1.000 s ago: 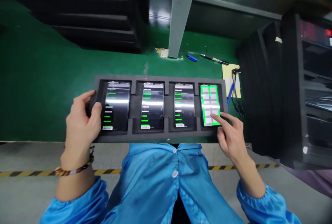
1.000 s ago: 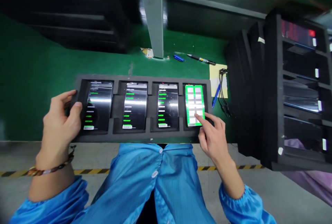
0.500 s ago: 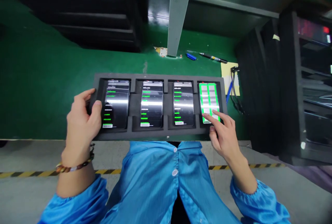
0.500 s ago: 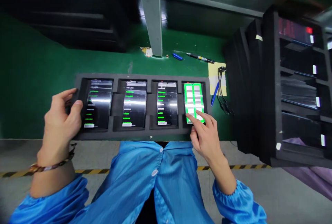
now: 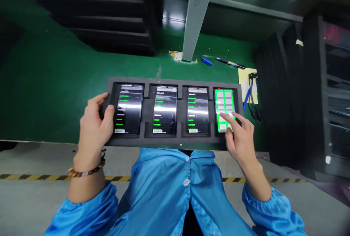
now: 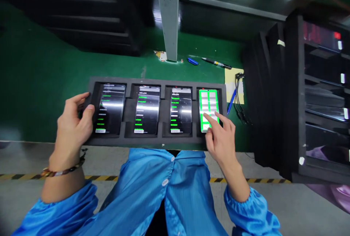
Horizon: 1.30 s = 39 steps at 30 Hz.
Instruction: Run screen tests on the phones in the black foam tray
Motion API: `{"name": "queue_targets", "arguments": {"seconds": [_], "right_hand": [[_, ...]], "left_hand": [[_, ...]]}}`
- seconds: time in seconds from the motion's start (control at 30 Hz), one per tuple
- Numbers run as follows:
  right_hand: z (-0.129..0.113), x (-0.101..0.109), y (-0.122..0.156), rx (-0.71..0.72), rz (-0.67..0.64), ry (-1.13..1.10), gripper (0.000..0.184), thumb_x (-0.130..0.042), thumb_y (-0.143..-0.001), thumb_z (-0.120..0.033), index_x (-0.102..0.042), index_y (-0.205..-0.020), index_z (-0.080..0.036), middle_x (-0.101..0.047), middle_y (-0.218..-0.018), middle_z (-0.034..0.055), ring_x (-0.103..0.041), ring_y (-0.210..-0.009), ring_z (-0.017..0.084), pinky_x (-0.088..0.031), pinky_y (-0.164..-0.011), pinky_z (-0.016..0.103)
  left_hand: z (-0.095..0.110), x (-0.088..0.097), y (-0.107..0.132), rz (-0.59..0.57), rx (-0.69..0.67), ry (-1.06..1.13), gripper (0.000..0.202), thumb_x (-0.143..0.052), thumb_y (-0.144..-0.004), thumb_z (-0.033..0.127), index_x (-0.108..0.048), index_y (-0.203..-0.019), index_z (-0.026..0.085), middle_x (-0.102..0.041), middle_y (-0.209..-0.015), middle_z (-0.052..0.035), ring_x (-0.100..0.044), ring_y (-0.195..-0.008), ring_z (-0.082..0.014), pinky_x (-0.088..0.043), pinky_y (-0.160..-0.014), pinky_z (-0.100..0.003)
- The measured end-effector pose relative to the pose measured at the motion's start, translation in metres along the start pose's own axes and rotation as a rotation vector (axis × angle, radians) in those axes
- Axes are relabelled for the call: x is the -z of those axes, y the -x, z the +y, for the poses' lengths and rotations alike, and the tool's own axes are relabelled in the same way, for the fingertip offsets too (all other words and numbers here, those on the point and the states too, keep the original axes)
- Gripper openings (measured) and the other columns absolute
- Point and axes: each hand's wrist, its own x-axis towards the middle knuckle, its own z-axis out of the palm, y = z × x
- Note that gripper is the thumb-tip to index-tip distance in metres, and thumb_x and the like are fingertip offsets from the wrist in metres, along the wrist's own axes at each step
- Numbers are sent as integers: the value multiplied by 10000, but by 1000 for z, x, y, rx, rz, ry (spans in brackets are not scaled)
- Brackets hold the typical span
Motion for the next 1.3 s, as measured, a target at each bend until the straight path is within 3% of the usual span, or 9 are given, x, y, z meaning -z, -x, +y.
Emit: {"name": "queue_targets", "arguments": {"seconds": [0.13,0.33,0.57,0.77,0.97,1.17,1.3], "right_hand": [[16,3,5,-125,89,44,500,-476,-1037,-187,-664,-1489,-292,-743,-1375,100,-598,-1431,350,-446,-1159,590],[-5,-6,-13,20,0,-25,539,-477,-1054,-188,-594,-1568,-301,-716,-1418,117,-556,-1481,334,-441,-1170,554],[14,-1,-12,-157,104,49,509,-473,-1027,-205,-660,-1490,-298,-748,-1361,105,-576,-1434,353,-427,-1161,594],[-7,-8,-28,-11,-20,-34,580,-463,-1044,-206,-550,-1608,-312,-712,-1446,110,-537,-1490,348,-421,-1183,579],[11,0,-29,-186,81,73,473,-450,-1061,-250,-651,-1489,-277,-734,-1402,116,-564,-1440,360,-428,-1163,610],[-9,-11,-50,-32,-11,29,557,-456,-1047,-223,-559,-1593,-262,-724,-1450,109,-499,-1506,352,-410,-1202,588],[-4,-11,-57,-138,31,12,510,-435,-1080,-262,-598,-1563,-264,-716,-1449,128,-497,-1497,377,-382,-1202,644]], "left_hand": [[-1,-1,-1,4,-5,-5,573,-577,-1044,433,-586,-1580,232,-701,-1494,-165,-674,-1399,-344,-514,-1222,-572],[-4,-1,-1,-3,2,-12,584,-570,-1042,457,-585,-1582,238,-706,-1480,-167,-679,-1380,-352,-518,-1210,-579],[-6,-2,-1,2,9,4,579,-572,-1043,468,-591,-1577,245,-708,-1480,-157,-677,-1378,-344,-516,-1218,-566],[-12,-3,-2,-1,2,-8,591,-568,-1042,488,-585,-1586,258,-711,-1470,-149,-672,-1373,-358,-513,-1214,-580],[-15,-3,-2,6,-8,6,590,-559,-1040,511,-597,-1573,263,-716,-1466,-157,-685,-1363,-370,-519,-1207,-602],[-12,-3,-3,2,2,7,607,-564,-1028,514,-601,-1573,248,-713,-1470,-186,-687,-1358,-410,-524,-1188,-651],[-10,-1,-3,-6,26,8,601,-560,-1034,515,-598,-1576,258,-715,-1474,-170,-686,-1359,-393,-523,-1199,-627]]}}
